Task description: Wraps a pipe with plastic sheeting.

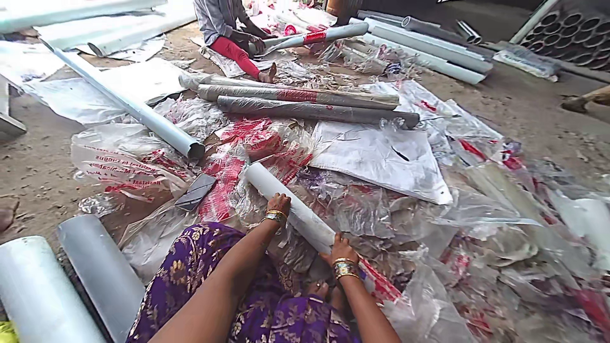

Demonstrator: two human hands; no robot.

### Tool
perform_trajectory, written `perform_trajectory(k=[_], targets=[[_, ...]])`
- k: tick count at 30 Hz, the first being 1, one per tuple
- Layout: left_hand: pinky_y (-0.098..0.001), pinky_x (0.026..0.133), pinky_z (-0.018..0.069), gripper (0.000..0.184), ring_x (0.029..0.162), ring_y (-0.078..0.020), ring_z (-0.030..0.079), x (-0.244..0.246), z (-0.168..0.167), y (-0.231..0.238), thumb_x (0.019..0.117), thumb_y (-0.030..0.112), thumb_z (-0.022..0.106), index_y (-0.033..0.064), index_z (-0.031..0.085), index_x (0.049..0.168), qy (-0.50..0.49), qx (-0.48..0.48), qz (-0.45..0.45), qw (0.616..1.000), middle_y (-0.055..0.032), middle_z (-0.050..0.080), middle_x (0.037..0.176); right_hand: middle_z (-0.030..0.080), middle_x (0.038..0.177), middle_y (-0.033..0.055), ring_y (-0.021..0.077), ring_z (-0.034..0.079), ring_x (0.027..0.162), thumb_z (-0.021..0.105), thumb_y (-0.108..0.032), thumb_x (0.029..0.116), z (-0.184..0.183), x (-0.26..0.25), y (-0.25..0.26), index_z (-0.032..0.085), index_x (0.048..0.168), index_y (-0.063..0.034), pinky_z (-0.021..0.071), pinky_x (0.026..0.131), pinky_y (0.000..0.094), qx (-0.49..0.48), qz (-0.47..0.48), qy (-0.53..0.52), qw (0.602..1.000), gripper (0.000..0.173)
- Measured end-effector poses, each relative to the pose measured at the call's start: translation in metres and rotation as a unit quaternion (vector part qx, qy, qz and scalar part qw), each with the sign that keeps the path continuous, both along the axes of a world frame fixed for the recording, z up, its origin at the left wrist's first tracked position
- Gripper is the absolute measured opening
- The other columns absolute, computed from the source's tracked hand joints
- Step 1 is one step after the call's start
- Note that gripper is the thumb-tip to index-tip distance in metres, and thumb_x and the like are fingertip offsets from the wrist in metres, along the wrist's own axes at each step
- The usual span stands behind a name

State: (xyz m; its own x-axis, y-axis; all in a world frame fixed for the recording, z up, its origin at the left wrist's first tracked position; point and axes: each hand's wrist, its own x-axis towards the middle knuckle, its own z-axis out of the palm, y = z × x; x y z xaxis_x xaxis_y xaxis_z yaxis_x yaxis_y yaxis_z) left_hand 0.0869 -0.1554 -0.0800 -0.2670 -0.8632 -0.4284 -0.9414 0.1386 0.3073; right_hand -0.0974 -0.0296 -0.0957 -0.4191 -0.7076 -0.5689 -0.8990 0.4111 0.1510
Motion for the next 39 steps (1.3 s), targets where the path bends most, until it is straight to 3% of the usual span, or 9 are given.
perform_trajectory(k=[7, 12, 16, 21, 24, 28, 31, 34, 39], targets=[[-0.0559, 0.114, 0.0378, 0.038, 0.140, -0.0413, 0.048, -0.011, -0.006, 0.000, 0.0988, 0.001, 0.052, -0.0076, 0.057, 0.136, -0.067, -0.046, -0.049, 0.996, -0.0260, 0.054, 0.145, 0.041, 0.157, 0.0286, 0.0443, 0.063, 0.121, 0.076, -0.060, 0.0859, -0.003, -0.005, -0.001, 0.021, 0.165, -0.0081, 0.0549, 0.094, 0.0556, -0.004, -0.007, -0.018, 1.000, 0.109], [-0.0591, 0.113, 0.0402, 0.041, 0.141, -0.0397, 0.049, -0.017, 0.013, 0.000, 0.1016, 0.020, 0.057, -0.0036, 0.060, 0.135, -0.028, 0.106, 0.063, 0.992, -0.0250, 0.055, 0.146, 0.042, 0.156, 0.0273, 0.0420, 0.065, 0.120, 0.075, -0.062, 0.0853, -0.002, -0.004, -0.002, 0.021, 0.165, -0.0090, 0.0553, 0.094, 0.0537, 0.005, -0.002, -0.008, 1.000, 0.110], [-0.0628, 0.109, 0.0417, 0.038, 0.132, -0.0428, 0.056, -0.003, 0.032, -0.014, 0.1074, 0.024, 0.049, -0.0054, 0.066, 0.125, -0.001, 0.155, -0.045, 0.987, -0.0287, 0.062, 0.136, 0.040, 0.158, 0.0266, 0.0422, 0.064, 0.121, 0.074, -0.062, 0.0861, 0.000, -0.002, -0.003, 0.020, 0.165, -0.0089, 0.0549, 0.095, 0.0541, 0.008, -0.003, -0.007, 1.000, 0.109], [-0.0619, 0.111, 0.0394, 0.040, 0.133, -0.0442, 0.055, 0.002, 0.024, -0.019, 0.1109, 0.022, 0.042, -0.0079, 0.060, 0.131, 0.045, 0.145, -0.093, 0.984, -0.0313, 0.059, 0.137, 0.039, 0.158, 0.0270, 0.0419, 0.064, 0.120, 0.076, -0.062, 0.0850, 0.000, -0.002, -0.002, 0.020, 0.165, -0.0088, 0.0553, 0.094, 0.0539, 0.009, -0.003, -0.003, 1.000, 0.111], [-0.0586, 0.112, 0.0391, 0.037, 0.134, -0.0430, 0.054, -0.002, 0.021, -0.014, 0.1103, 0.017, 0.043, -0.0081, 0.057, 0.134, 0.085, 0.139, -0.064, 0.985, -0.0314, 0.058, 0.138, 0.039, 0.158, 0.0281, 0.0421, 0.065, 0.120, 0.074, -0.063, 0.0865, 0.002, -0.001, -0.003, 0.018, 0.165, -0.0084, 0.0554, 0.094, 0.0536, 0.016, 0.001, -0.003, 1.000, 0.111], [-0.0542, 0.110, 0.0432, 0.036, 0.129, -0.0391, 0.059, -0.011, 0.012, -0.010, 0.1021, 0.009, 0.057, -0.0050, 0.056, 0.135, 0.135, 0.152, 0.025, 0.979, -0.0275, 0.061, 0.135, 0.040, 0.157, 0.0277, 0.0427, 0.065, 0.119, 0.076, -0.060, 0.0863, 0.001, -0.001, -0.002, 0.021, 0.165, -0.0083, 0.0554, 0.093, 0.0540, 0.004, -0.007, -0.011, 1.000, 0.109], [-0.0511, 0.101, 0.0500, 0.034, 0.115, -0.0364, 0.065, -0.022, 0.002, -0.002, 0.1051, 0.007, 0.049, -0.0049, 0.053, 0.136, 0.189, 0.167, 0.074, 0.965, -0.0272, 0.063, 0.128, 0.040, 0.158, 0.0268, 0.0428, 0.064, 0.120, 0.075, -0.061, 0.0863, 0.001, -0.002, -0.003, 0.021, 0.165, -0.0095, 0.0554, 0.093, 0.0542, 0.006, -0.006, -0.008, 1.000, 0.108], [-0.0554, 0.112, 0.0414, 0.035, 0.133, -0.0407, 0.055, -0.042, 0.014, 0.017, 0.1069, 0.009, 0.045, -0.0043, 0.053, 0.139, 0.165, 0.159, 0.052, 0.972, -0.0291, 0.057, 0.140, 0.041, 0.158, 0.0269, 0.0425, 0.065, 0.120, 0.075, -0.061, 0.0860, 0.000, -0.001, -0.003, 0.021, 0.165, -0.0093, 0.0555, 0.093, 0.0541, 0.009, -0.009, -0.006, 1.000, 0.109], [-0.0560, 0.111, 0.0426, 0.038, 0.135, -0.0402, 0.054, -0.070, 0.046, 0.058, 0.1020, 0.008, 0.050, -0.0016, 0.053, 0.139, 0.127, 0.191, 0.029, 0.973, -0.0277, 0.057, 0.141, 0.041, 0.158, 0.0270, 0.0425, 0.065, 0.120, 0.075, -0.061, 0.0858, 0.002, 0.000, -0.003, 0.021, 0.165, -0.0088, 0.0552, 0.093, 0.0547, 0.011, -0.001, -0.006, 1.000, 0.109]])
